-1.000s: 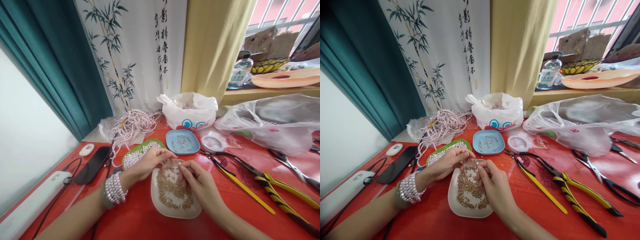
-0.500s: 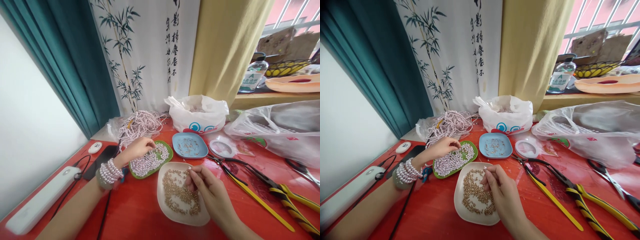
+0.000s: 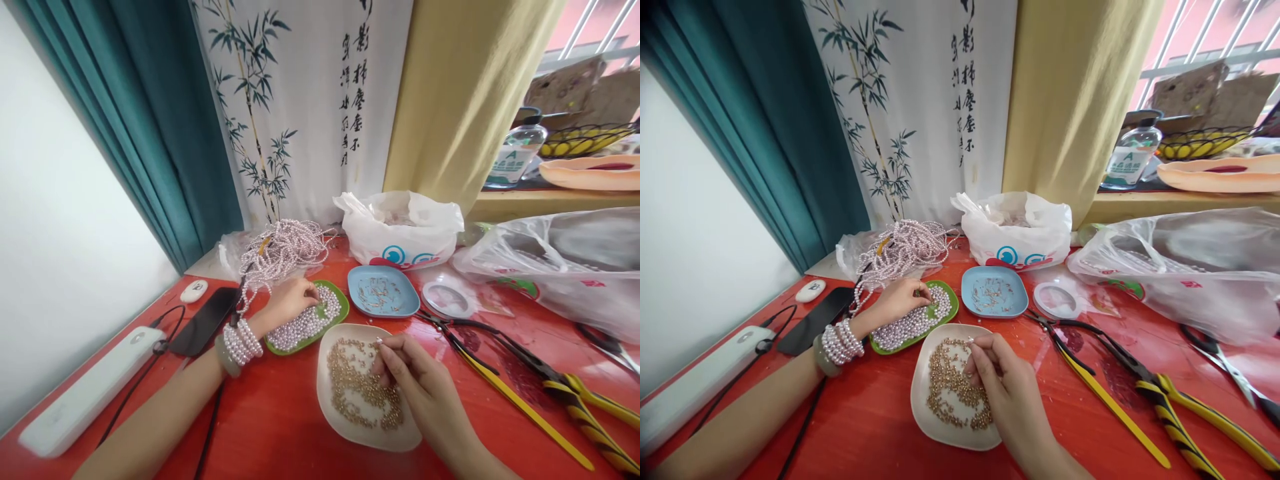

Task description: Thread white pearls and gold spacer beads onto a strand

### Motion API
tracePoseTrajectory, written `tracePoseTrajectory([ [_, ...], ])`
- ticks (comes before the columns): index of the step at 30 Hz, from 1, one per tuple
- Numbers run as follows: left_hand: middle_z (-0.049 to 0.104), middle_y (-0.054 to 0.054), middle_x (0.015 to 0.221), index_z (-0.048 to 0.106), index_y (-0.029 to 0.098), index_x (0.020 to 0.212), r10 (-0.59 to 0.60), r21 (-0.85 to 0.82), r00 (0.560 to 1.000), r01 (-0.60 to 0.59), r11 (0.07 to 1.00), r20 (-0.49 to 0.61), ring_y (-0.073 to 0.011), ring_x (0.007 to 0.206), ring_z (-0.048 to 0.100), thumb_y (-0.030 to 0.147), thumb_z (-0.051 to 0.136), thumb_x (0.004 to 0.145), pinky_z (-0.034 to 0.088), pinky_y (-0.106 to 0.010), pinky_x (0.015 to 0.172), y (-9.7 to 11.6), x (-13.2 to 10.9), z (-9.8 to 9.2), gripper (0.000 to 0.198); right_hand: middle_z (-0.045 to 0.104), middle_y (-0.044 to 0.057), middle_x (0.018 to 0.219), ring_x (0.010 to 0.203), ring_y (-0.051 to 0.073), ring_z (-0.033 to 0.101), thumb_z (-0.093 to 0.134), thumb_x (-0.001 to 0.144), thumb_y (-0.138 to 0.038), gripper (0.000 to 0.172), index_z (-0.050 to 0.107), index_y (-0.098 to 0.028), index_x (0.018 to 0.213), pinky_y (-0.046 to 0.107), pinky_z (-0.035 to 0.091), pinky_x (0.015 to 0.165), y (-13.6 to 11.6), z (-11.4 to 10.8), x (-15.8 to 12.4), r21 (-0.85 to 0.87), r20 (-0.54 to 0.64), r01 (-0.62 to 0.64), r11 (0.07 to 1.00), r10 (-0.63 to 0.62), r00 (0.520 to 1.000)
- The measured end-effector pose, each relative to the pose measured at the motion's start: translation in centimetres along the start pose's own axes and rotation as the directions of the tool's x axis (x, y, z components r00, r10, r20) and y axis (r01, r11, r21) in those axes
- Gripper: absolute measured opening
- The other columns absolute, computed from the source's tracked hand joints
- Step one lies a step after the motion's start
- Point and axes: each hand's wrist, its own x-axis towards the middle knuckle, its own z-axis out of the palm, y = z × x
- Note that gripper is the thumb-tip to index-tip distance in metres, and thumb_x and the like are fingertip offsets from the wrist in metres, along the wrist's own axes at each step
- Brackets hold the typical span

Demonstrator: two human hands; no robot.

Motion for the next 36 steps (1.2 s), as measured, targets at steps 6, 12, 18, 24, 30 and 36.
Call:
tracePoseTrajectory([
  [6, 0.067, -0.006, 0.079, 0.065, 0.015, 0.077, -0.003, -0.238, 1.000, 0.007, 0.971, 0.016, -0.0171, 0.073, 0.059, 0.023, 0.059, 0.073, 0.043, -0.029, 0.067, 1.8, -0.4, 0.3, 0.011, 0.056, -0.001, 0.062, 0.053, 0.012, 0.052, 0.042, 0.086, -0.038, 0.021, 0.049, -0.020, 0.076, 0.023, 0.041, 0.051, -0.1, 0.0, 0.1, 0.011, 0.004, -0.006, 1.000, 0.006, 1.000],
  [12, 0.062, -0.003, 0.075, 0.063, 0.013, 0.077, -0.045, -0.866, 0.949, 0.303, 0.399, 0.312, -0.0093, 0.065, 0.056, 0.022, 0.073, 0.062, 0.043, -0.019, 0.057, 5.9, -2.7, 1.7, 0.021, 0.055, -0.002, 0.060, 0.051, 0.011, 0.052, 0.043, 0.085, -0.035, 0.022, 0.049, -0.020, 0.071, 0.022, 0.041, 0.051, -0.4, 0.0, 0.0, 0.044, -0.007, -0.020, 0.999, 0.020, 1.000],
  [18, 0.063, -0.003, 0.071, 0.064, 0.010, 0.074, -0.055, -0.899, 0.918, 0.396, 0.189, 0.393, -0.0070, 0.061, 0.056, 0.020, 0.075, 0.060, 0.042, -0.016, 0.054, 7.0, -3.7, 2.6, 0.021, 0.054, -0.003, 0.055, 0.049, 0.011, 0.052, 0.043, 0.082, -0.028, 0.018, 0.048, -0.020, 0.066, 0.022, 0.041, 0.049, -0.3, -0.1, 0.1, 0.033, -0.037, -0.041, 0.999, 0.042, 0.998],
  [24, 0.061, 0.000, 0.064, 0.064, 0.010, 0.069, -0.095, -0.900, 0.919, 0.394, 0.186, 0.382, -0.0061, 0.055, 0.055, 0.018, 0.078, 0.055, 0.044, -0.017, 0.054, 7.1, -3.5, 2.5, 0.021, 0.053, -0.003, 0.054, 0.048, 0.011, 0.051, 0.043, 0.082, -0.028, 0.019, 0.047, -0.020, 0.065, 0.021, 0.040, 0.048, -0.2, -0.1, 0.1, 0.019, -0.046, -0.025, 1.000, 0.025, 0.999],
  [30, 0.062, 0.000, 0.063, 0.065, 0.011, 0.067, -0.103, -0.898, 0.920, 0.392, 0.201, 0.379, -0.0059, 0.053, 0.056, 0.017, 0.079, 0.053, 0.043, -0.016, 0.052, 7.2, -3.6, 2.8, 0.021, 0.053, -0.003, 0.053, 0.047, 0.011, 0.051, 0.043, 0.082, -0.029, 0.019, 0.047, -0.020, 0.065, 0.022, 0.040, 0.047, -0.3, 0.0, 0.0, 0.037, -0.045, -0.031, 0.999, 0.033, 0.998],
  [36, 0.062, 0.000, 0.059, 0.066, 0.011, 0.066, -0.086, -0.905, 0.922, 0.386, 0.179, 0.377, -0.0059, 0.051, 0.056, 0.018, 0.079, 0.053, 0.044, -0.016, 0.052, 7.1, -3.5, 2.9, 0.020, 0.053, -0.003, 0.054, 0.047, 0.011, 0.051, 0.043, 0.081, -0.027, 0.018, 0.047, -0.020, 0.065, 0.022, 0.040, 0.047, 0.0, 0.0, 0.2, 0.002, -0.043, -0.034, 0.999, 0.034, 0.998],
])
